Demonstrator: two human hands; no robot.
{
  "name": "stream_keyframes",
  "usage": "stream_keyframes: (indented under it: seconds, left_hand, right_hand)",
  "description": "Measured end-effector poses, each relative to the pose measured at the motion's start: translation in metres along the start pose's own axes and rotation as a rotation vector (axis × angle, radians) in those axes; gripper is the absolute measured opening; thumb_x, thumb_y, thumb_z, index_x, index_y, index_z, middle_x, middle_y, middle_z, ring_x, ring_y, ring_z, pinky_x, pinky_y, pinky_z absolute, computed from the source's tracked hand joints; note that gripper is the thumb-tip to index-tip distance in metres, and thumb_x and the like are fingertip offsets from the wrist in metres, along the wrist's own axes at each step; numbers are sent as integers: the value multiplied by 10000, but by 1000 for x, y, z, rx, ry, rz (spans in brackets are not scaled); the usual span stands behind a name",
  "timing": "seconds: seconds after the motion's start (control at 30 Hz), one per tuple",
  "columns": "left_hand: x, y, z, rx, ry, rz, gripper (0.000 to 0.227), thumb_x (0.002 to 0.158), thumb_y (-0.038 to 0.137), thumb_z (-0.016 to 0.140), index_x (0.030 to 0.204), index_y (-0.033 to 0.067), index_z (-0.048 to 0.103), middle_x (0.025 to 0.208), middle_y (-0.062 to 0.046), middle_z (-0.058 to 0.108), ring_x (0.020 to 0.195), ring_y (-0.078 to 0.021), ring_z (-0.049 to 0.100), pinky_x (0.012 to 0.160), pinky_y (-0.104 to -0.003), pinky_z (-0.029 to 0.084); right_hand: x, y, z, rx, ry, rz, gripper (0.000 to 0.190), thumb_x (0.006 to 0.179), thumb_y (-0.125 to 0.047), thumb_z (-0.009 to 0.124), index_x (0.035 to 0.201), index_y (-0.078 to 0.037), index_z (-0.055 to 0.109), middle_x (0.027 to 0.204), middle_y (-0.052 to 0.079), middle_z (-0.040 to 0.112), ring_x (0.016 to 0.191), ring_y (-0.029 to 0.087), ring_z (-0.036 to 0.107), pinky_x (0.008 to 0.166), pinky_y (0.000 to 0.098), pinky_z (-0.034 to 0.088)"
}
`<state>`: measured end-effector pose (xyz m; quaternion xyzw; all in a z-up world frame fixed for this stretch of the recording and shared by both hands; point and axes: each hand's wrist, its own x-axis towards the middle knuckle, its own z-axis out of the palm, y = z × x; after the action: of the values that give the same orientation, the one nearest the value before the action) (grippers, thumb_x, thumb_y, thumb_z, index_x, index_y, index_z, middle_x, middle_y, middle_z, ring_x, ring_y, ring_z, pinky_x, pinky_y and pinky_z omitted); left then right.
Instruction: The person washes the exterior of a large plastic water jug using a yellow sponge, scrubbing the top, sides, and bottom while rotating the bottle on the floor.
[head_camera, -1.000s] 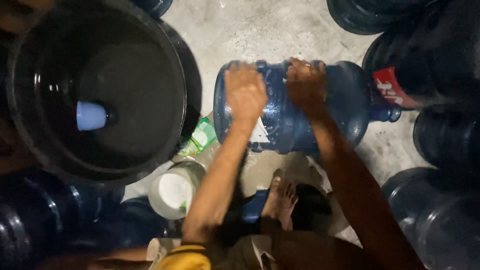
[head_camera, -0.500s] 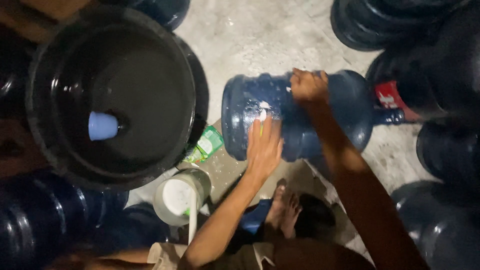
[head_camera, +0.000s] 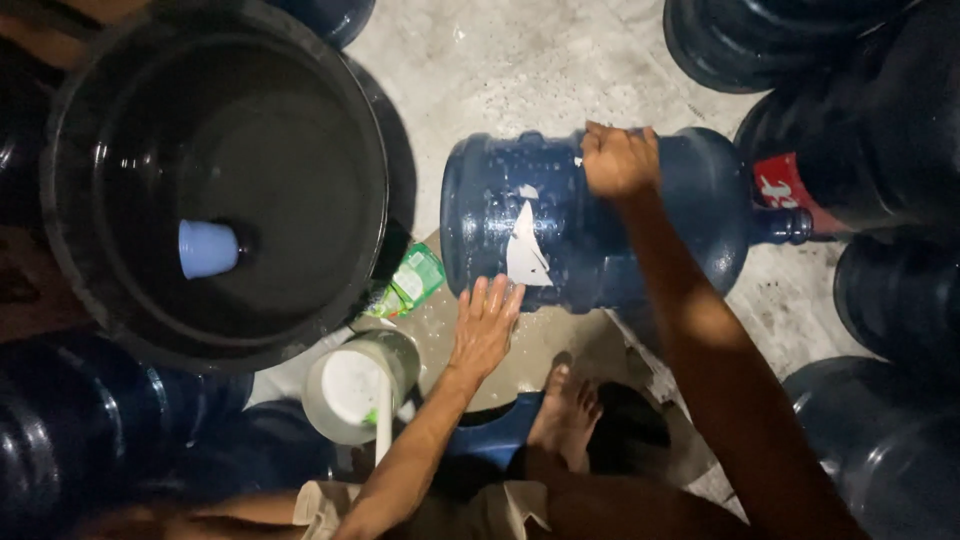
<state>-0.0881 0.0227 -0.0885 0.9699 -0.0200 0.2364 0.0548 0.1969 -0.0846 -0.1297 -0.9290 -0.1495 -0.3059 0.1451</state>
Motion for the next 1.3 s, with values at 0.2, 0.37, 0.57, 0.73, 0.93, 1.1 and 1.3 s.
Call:
stream_keyframes:
  seconds: [0.2, 0.37, 0.57, 0.73, 0.93, 1.1, 1.3]
  left_hand:
    - [126, 25, -16, -459, -135, -221, 893, 622, 84, 765, 1428, 125, 383, 1491, -128, 328, 1405, -393, 237, 1170, -491, 196]
    - [25, 51, 60, -132, 10, -67, 329, 879, 350, 565, 1137, 157, 629, 1266, -143, 549, 1268, -444, 435, 974, -573, 388]
    - [-20, -31, 32, 77, -111, -222, 468, 971, 305, 371, 1424, 191, 402, 1533, -146, 246, 1413, -399, 160, 1082, -576, 88]
    - [98, -65, -23, -393, 126, -477, 449, 940, 238, 427, 1356, 68, 404, 1317, -181, 408, 1217, -392, 409, 1028, -483, 297]
    - [81, -66, -48, -671, 31, -783, 612, 777, 375, 754, 1272, 123, 496, 1169, -149, 550, 1118, -362, 542, 974, -455, 406]
    - [61, -48, -66, -704, -39, -986, 692, 707, 405, 816, 1250, 97, 518, 1182, -176, 565, 1145, -367, 535, 1000, -464, 404]
    - [39, -31, -117, -570, -175, -824, 392, 876, 314, 521, 1148, 34, 487, 1090, -145, 488, 1061, -300, 502, 921, -418, 400]
  right_hand:
    - [9, 5, -26, 105, -539, 177, 312, 940, -386, 479, 1112, -266, 710, 935, 82, 708, 909, 257, 665, 1056, 391, 297]
    - [24, 5, -35, 138, -814, 245, 393, 947, -433, 387, 1195, -280, 652, 1080, 36, 677, 1019, 276, 637, 1082, 413, 232]
    - [20, 10, -48, -23, -883, 33, 465, 962, -297, 272, 1217, -149, 633, 1032, 136, 697, 959, 321, 670, 1000, 469, 341]
    - [34, 13, -44, 9, -885, 163, 448, 982, -327, 271, 1216, -222, 638, 1030, 100, 698, 983, 327, 655, 999, 485, 321]
    - [40, -8, -66, 152, -955, 250, 436, 987, -367, 298, 1233, -228, 630, 1109, 82, 671, 1108, 317, 590, 1070, 460, 202]
    - [44, -18, -85, 214, -1005, 231, 436, 986, -371, 299, 1271, -228, 596, 1139, 59, 660, 1162, 283, 561, 1107, 450, 132]
    - [59, -31, -127, 332, -962, 249, 504, 921, -274, 248, 1279, -98, 554, 1251, 187, 555, 1219, 307, 468, 1127, 431, 84]
